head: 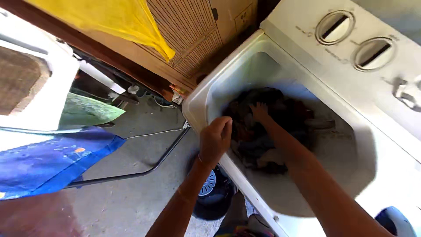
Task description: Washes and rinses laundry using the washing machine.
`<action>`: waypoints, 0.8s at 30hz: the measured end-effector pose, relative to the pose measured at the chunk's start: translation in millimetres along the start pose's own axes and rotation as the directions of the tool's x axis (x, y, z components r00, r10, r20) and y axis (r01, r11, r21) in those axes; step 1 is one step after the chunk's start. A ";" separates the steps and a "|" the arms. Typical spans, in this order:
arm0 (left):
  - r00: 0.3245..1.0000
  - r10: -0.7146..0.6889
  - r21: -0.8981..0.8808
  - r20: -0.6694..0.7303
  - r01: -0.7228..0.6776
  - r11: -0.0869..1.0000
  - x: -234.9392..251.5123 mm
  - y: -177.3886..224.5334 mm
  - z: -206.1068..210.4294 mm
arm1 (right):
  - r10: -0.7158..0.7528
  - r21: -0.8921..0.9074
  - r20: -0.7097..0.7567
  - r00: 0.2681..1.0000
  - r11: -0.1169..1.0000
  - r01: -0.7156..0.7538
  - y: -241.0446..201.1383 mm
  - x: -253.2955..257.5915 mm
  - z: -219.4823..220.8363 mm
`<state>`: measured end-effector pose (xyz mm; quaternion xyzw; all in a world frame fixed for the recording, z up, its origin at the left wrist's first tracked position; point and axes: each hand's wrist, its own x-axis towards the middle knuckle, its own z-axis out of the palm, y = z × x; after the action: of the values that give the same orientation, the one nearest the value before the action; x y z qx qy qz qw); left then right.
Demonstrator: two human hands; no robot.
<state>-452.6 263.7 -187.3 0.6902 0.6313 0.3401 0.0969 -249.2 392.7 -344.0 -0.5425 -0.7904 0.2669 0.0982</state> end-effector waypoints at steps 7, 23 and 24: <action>1.000 -0.018 0.015 -0.017 0.019 1.000 1.5 -4.6 4.4 | 0.338 -0.273 0.239 0.910 0.923 -0.271 36.3 113.2 108.5; 0.984 -0.125 0.078 0.126 0.116 0.990 8.8 6.1 -5.3 | 0.233 -0.239 0.457 0.858 0.962 -0.134 -32.8 -75.8 -66.6; 0.978 -0.136 0.082 0.159 0.125 0.989 9.9 6.4 -7.0 | 0.255 -0.185 0.400 0.880 0.963 -0.195 -37.9 -89.3 -89.5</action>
<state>-451.9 269.8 -175.0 0.6760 0.6769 0.2519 0.1460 -204.9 329.5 -237.0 -0.5662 -0.7409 0.3314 -0.1441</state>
